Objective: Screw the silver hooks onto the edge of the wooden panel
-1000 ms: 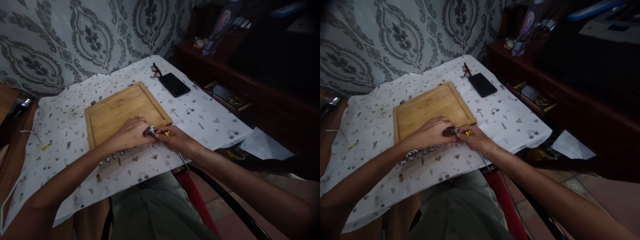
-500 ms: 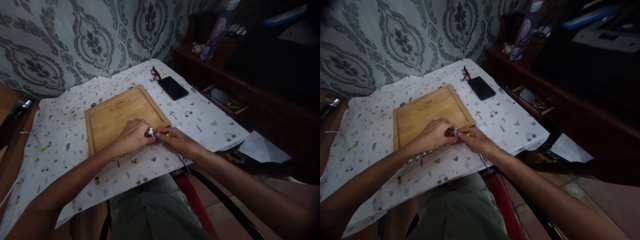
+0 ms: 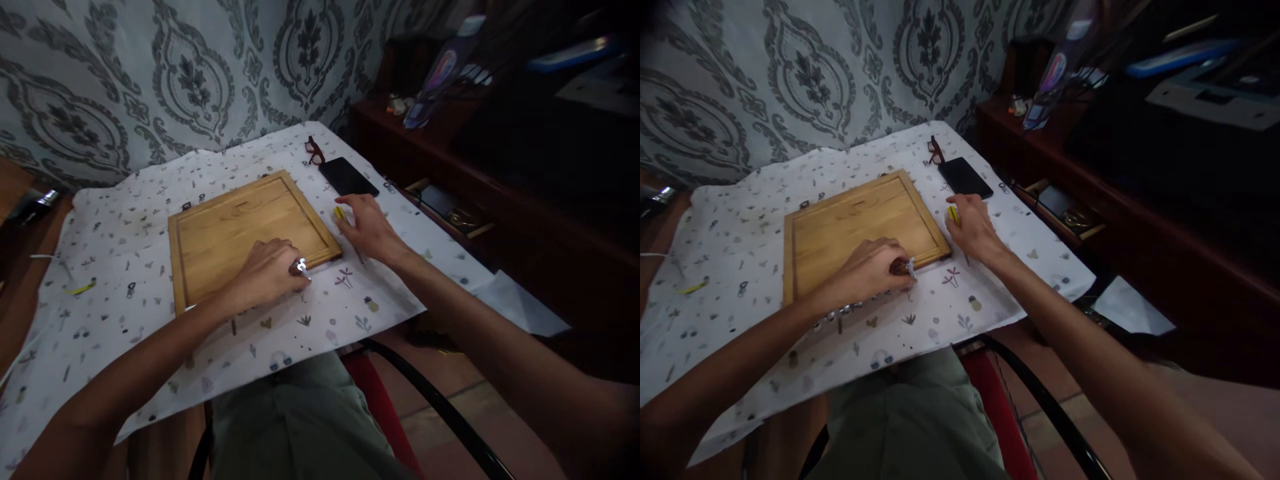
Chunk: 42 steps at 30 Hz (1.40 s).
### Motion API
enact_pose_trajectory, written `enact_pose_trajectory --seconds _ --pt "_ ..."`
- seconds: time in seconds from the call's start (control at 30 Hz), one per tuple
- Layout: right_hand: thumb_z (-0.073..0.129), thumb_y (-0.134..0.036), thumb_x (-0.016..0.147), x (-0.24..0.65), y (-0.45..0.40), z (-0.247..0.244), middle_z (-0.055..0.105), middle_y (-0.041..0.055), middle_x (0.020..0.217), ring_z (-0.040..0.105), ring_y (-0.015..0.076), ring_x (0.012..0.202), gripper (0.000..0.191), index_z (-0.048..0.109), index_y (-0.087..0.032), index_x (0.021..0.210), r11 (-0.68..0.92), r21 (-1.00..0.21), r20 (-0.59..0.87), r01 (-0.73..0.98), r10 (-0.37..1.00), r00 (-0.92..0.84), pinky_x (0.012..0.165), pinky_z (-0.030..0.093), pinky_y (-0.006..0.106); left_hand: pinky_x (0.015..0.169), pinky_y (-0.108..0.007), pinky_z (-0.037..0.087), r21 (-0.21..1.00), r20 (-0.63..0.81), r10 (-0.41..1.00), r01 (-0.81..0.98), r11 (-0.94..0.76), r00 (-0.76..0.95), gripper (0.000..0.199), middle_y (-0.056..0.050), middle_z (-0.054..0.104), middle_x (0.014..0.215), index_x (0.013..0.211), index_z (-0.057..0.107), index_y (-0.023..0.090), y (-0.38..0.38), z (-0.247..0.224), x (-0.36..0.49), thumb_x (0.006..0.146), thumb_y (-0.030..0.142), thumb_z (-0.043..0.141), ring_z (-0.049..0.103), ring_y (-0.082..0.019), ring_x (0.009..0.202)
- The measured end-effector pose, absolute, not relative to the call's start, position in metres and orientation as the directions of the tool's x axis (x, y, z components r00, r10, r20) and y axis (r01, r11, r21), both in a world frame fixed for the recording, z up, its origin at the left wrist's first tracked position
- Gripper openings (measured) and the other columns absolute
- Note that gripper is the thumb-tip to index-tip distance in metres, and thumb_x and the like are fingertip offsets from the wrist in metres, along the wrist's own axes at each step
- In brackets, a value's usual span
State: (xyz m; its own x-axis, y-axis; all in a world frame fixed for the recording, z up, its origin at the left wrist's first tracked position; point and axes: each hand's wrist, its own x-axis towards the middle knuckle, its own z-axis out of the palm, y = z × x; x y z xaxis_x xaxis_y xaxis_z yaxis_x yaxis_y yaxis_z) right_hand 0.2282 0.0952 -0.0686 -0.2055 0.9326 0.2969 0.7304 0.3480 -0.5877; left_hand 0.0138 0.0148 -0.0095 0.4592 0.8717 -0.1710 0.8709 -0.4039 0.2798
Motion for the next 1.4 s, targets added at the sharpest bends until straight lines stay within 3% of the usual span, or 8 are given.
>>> enact_pose_trajectory --seconds 0.1,0.2,0.4,0.6,0.8,1.07,1.2,1.4 --pt "0.053 -0.029 0.092 0.222 0.057 -0.065 0.06 0.017 0.125 0.057 0.0338 0.117 0.025 0.069 -0.02 0.11 0.446 -0.532 0.434 0.72 0.873 -0.221 0.095 0.048 0.049 0.079 -0.039 0.046 0.281 -0.151 0.873 0.867 -0.412 0.463 0.022 -0.007 0.067 0.088 0.076 0.067 0.019 0.014 -0.011 0.014 0.083 0.04 0.069 0.062 -0.026 0.091" --pt "0.05 -0.034 0.097 0.211 0.013 -0.061 0.066 0.0094 0.092 0.064 0.0226 0.085 0.024 0.068 -0.021 0.091 0.422 -0.721 0.259 0.55 0.9 -0.351 0.076 0.051 0.035 0.08 -0.041 0.047 0.276 -0.132 0.878 0.868 -0.414 0.461 0.022 -0.007 0.068 0.089 0.078 0.067 0.019 0.013 -0.014 0.013 0.084 0.04 0.068 0.063 -0.027 0.091" --pt "0.057 -0.04 0.095 0.195 -0.018 -0.07 0.069 0.006 0.086 0.062 0.0184 0.075 0.023 0.067 -0.019 0.095 0.174 -0.917 0.04 0.359 0.935 -0.351 0.066 0.047 0.031 0.079 -0.041 0.046 0.271 -0.117 0.879 0.866 -0.42 0.463 0.018 -0.006 0.069 0.092 0.082 0.067 0.018 0.012 -0.017 0.012 0.085 0.035 0.066 0.063 -0.027 0.093" --pt "0.062 -0.051 0.089 0.194 -0.008 -0.068 0.064 0.0005 0.072 0.054 0.0102 0.05 0.034 0.064 -0.018 0.084 -0.108 -0.979 -0.177 0.175 0.876 -0.448 0.05 0.042 0.026 0.079 -0.041 0.046 0.275 -0.114 0.877 0.863 -0.425 0.468 0.025 -0.008 0.069 0.092 0.082 0.067 0.017 0.011 -0.015 0.012 0.089 0.041 0.065 0.063 -0.027 0.091" --pt "0.069 -0.053 0.082 0.194 -0.002 -0.067 0.069 0.0035 0.074 0.058 0.0084 0.049 0.038 0.064 -0.016 0.08 -0.25 -0.958 -0.286 0.139 0.84 -0.46 0.04 0.03 0.02 0.079 -0.042 0.046 0.27 -0.168 0.87 0.871 -0.411 0.463 0.028 -0.008 0.07 0.093 0.087 0.07 0.018 0.013 -0.009 0.013 0.087 0.046 0.068 0.064 -0.028 0.093" --pt "0.067 -0.05 0.084 0.195 -0.001 -0.069 0.07 0.0035 0.072 0.061 0.0084 0.052 0.035 0.064 -0.016 0.078 -0.256 -0.958 -0.286 0.129 0.827 -0.484 0.041 0.035 0.02 0.08 -0.037 0.045 0.403 -0.203 0.86 0.84 -0.363 0.469 0.026 -0.004 0.069 0.096 0.087 0.067 0.019 0.007 0.004 -0.002 0.086 0.045 0.07 0.062 -0.024 0.094" --pt "0.065 -0.044 0.088 0.196 -0.002 -0.071 0.069 0.0018 0.072 0.062 0.0081 0.053 0.03 0.064 -0.017 0.076 -0.227 -0.968 -0.25 0.108 0.834 -0.491 0.053 0.048 0.023 0.09 -0.043 0.046 0.37 -0.171 0.891 0.866 -0.337 0.42 0.029 -0.007 0.07 0.11 0.097 0.067 0.018 -0.004 0.002 -0.008 0.087 0.045 0.07 0.061 -0.028 0.107" --pt "0.063 -0.04 0.091 0.197 -0.001 -0.071 0.068 0.0018 0.073 0.063 0.0086 0.056 0.028 0.065 -0.016 0.078 -0.207 -0.972 -0.233 0.108 0.834 -0.5 0.057 0.051 0.024 0.097 -0.049 0.045 0.319 -0.203 0.906 0.9 -0.297 0.371 0.033 -0.007 0.067 0.115 0.106 0.066 0.017 -0.009 -0.006 -0.004 0.087 0.043 0.072 0.057 -0.03 0.115"
